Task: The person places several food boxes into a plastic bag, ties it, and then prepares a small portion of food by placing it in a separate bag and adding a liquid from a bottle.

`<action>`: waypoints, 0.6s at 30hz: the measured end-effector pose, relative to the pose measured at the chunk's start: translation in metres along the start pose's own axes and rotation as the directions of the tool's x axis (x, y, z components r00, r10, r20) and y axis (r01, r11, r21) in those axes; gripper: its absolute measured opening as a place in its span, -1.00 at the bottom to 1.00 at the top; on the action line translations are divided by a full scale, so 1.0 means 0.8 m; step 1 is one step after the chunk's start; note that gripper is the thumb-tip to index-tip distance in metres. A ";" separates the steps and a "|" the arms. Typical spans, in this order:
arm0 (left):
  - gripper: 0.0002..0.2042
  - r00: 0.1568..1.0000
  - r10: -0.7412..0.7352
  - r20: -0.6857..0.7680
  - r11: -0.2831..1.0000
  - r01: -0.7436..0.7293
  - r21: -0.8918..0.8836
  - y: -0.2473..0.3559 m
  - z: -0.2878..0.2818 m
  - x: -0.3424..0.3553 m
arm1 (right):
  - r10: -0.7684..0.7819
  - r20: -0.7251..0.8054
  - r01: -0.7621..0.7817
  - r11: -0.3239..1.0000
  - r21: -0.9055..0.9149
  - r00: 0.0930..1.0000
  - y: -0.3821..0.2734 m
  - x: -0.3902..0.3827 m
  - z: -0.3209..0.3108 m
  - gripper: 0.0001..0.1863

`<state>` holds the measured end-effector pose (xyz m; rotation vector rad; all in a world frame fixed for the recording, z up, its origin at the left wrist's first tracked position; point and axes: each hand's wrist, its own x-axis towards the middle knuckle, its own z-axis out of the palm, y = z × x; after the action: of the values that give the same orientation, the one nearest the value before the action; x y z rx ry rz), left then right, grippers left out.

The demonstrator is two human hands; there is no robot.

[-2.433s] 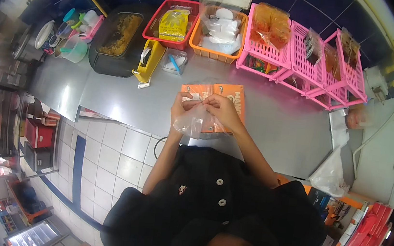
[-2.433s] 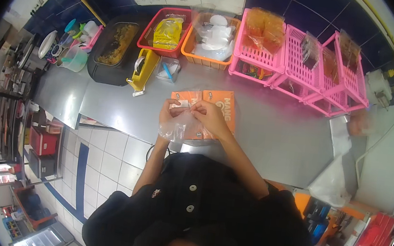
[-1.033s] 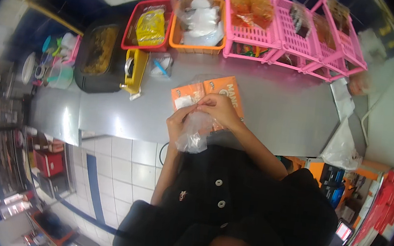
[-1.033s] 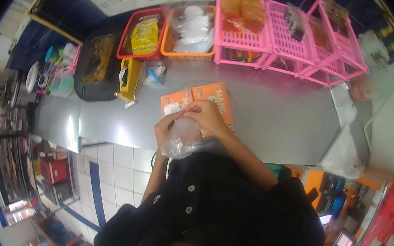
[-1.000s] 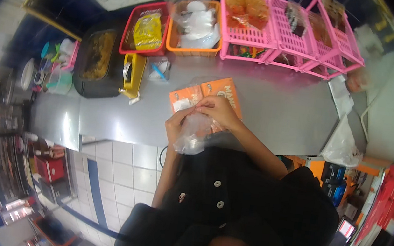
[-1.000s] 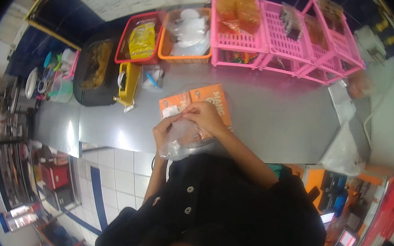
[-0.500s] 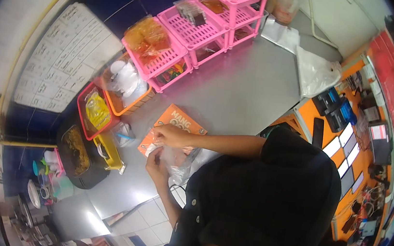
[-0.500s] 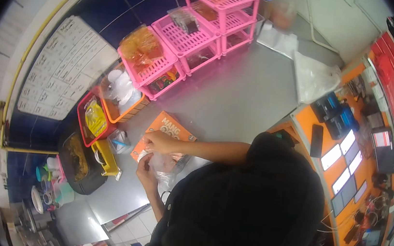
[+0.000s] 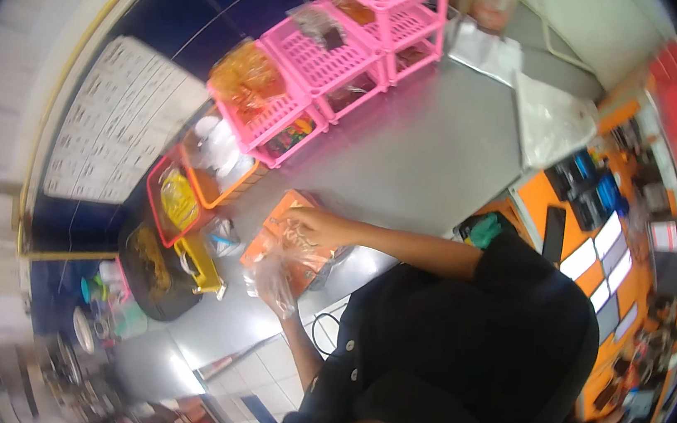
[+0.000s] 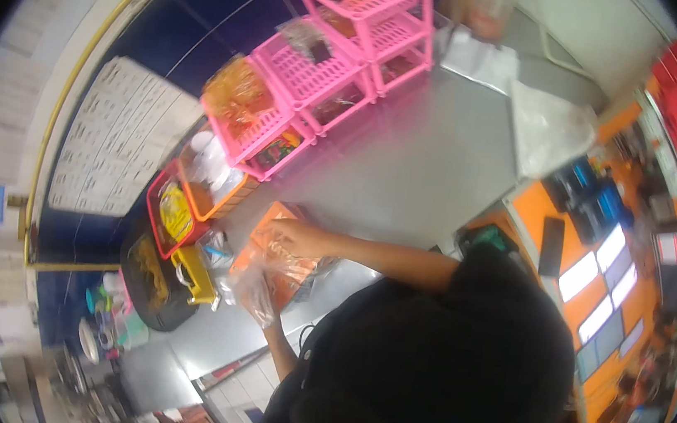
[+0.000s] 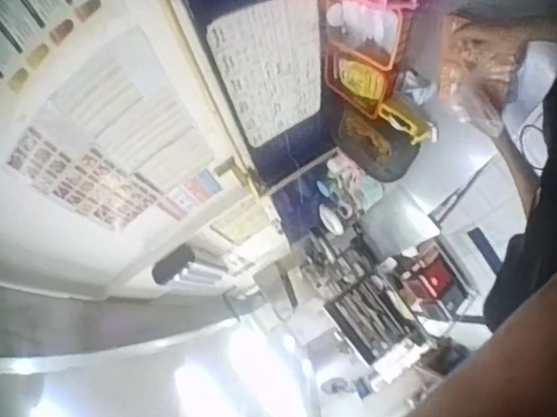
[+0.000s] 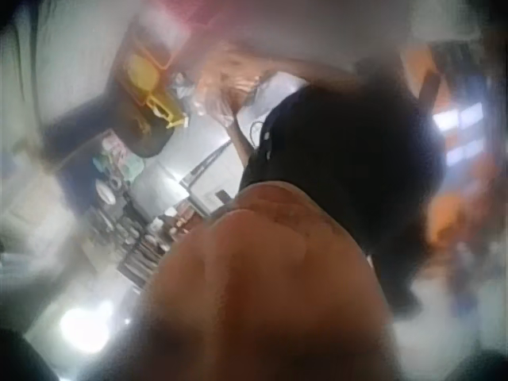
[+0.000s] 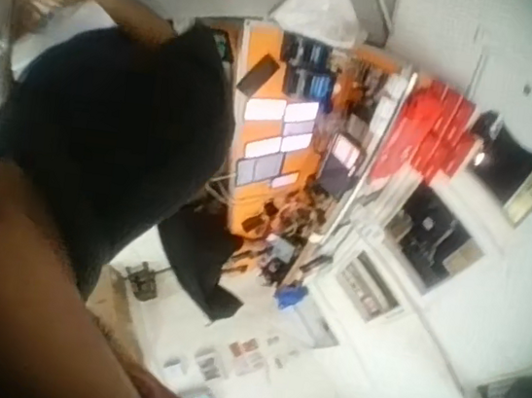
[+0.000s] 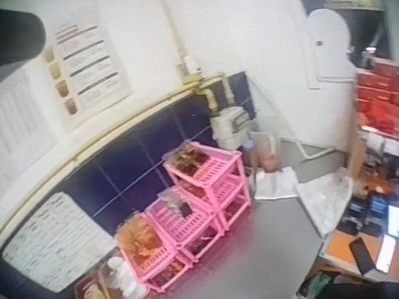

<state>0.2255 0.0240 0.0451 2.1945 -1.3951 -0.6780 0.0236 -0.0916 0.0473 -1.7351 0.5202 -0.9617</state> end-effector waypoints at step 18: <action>-0.66 0.895 0.390 0.218 0.148 0.173 -0.974 0.323 0.157 -0.030 | 0.347 -0.460 -0.560 0.667 -0.492 0.817 -0.121 -0.154 -0.236 -0.75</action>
<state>-0.0402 -0.0672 0.1084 0.7926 -0.7367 -1.5425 -0.2104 -0.0749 0.1198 -1.8437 1.5721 -0.7427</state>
